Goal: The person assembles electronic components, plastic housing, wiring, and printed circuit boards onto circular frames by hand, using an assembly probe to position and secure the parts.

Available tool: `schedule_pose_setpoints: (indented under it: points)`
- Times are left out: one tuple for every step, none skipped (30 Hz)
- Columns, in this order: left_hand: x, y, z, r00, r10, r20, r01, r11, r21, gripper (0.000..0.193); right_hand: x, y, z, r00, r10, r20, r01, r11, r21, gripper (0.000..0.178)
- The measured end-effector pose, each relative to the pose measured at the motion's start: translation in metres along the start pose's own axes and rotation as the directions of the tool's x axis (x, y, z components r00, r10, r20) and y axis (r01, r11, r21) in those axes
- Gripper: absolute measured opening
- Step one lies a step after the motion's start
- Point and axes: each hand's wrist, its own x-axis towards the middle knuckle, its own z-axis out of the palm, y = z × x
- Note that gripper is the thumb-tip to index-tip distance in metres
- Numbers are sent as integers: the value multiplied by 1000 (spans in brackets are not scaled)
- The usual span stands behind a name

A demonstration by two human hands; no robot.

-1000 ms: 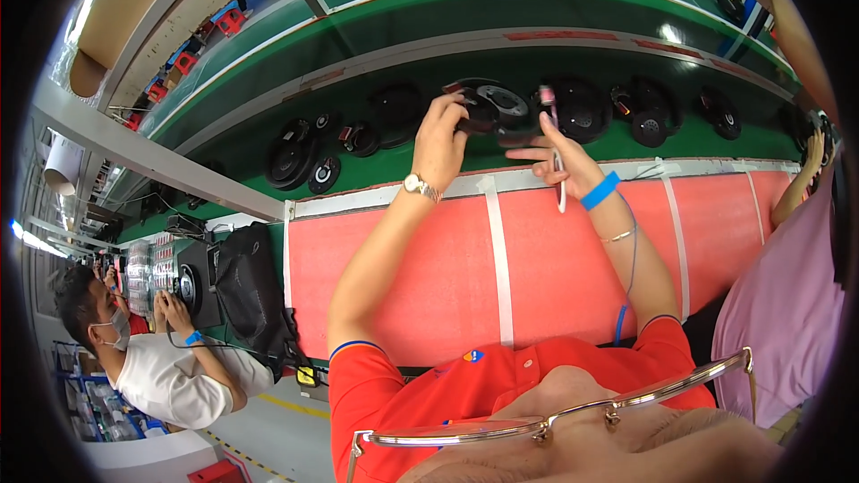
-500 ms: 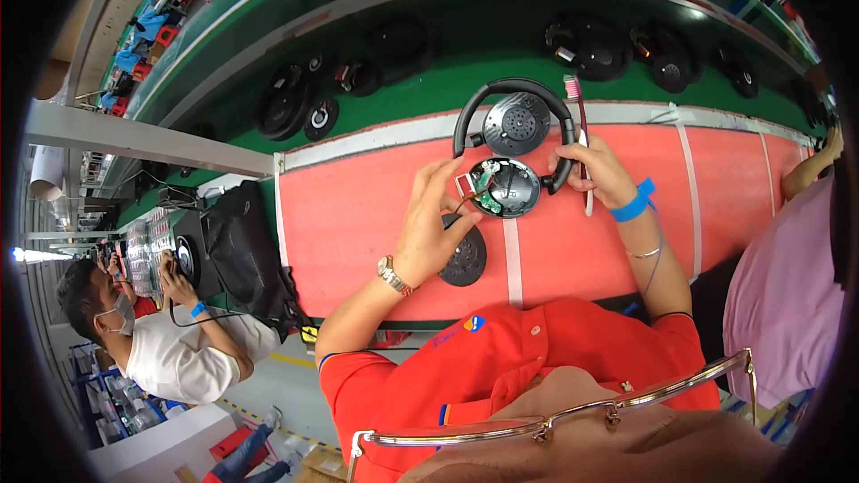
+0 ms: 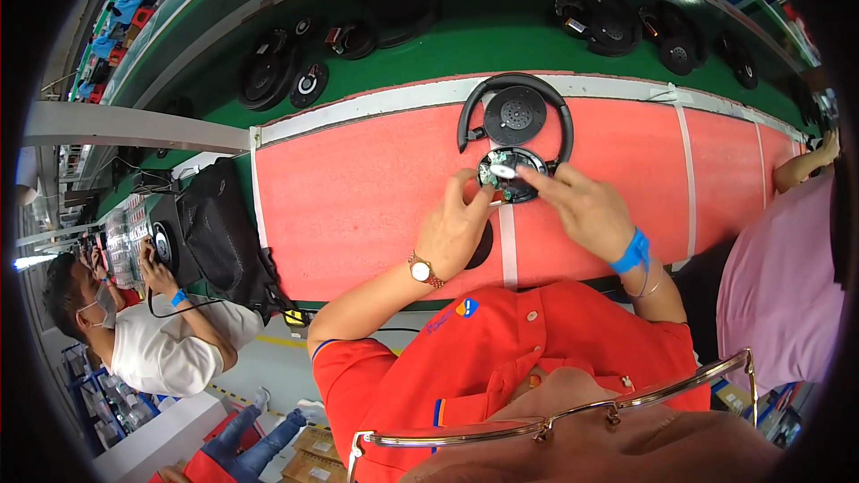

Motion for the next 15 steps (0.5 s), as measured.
schedule_pose_setpoints:
  points:
    - [0, 0, 0, 1000, -5, 1, 5, 1000, 0, 29, -1, -3, 5, 1000, 7, 8, -7, 999, -34, 44]
    - [2, 2, -2, 995, 79, -57, -76, 996, 41, 29, -3, -4, 7, 1000, 23, 12, -22, 997, -71, 45]
    - [3, 4, -3, 980, 162, -112, -153, 984, 87, 29, -3, -3, 10, 1000, 28, 12, -27, 997, -71, 45]
    - [3, 5, -2, 980, 164, -111, -156, 984, 85, 29, -3, -2, 14, 1000, 9, -8, -9, 995, -99, 46]
    - [3, 5, -1, 981, 171, -87, -162, 981, 103, 30, -2, -1, 16, 1000, -16, -27, 12, 992, -126, 48]
    - [4, 6, -1, 982, 177, -64, -168, 978, 121, 32, 0, 0, 15, 1000, -17, -26, 14, 992, -126, 48]
    - [4, 5, -1, 982, 176, -65, -167, 978, 122, 32, 2, 1, 14, 999, 14, -43, -21, 986, -163, 49]
    - [4, 4, 0, 982, 182, -58, -174, 977, 123, 33, 3, 1, 12, 997, 45, -64, -57, 978, -200, 50]
    - [4, 4, 0, 981, 189, -52, -181, 976, 124, 33, 2, 0, 11, 997, 43, -65, -55, 978, -200, 50]
    - [3, 4, -1, 980, 189, -53, -182, 975, 126, 33, 0, -3, 10, 998, 20, -63, -31, 982, -187, 50]
    - [3, 4, -1, 981, 190, -45, -184, 976, 118, 33, -1, -4, 10, 998, -3, -60, -8, 984, -176, 49]
    - [2, 5, -1, 981, 191, -36, -186, 976, 109, 32, -1, -3, 9, 998, -3, -61, -7, 984, -177, 49]
    - [2, 5, -1, 981, 193, -37, -188, 976, 110, 32, -1, -3, 8, 999, 8, -44, -15, 985, -172, 49]
    - [3, 5, -1, 980, 194, -44, -188, 976, 111, 32, -1, -2, 8, 999, 18, -26, -22, 986, -167, 49]
    - [4, 5, -1, 979, 196, -51, -189, 975, 112, 33, -1, -1, 9, 999, 19, -28, -23, 986, -168, 49]
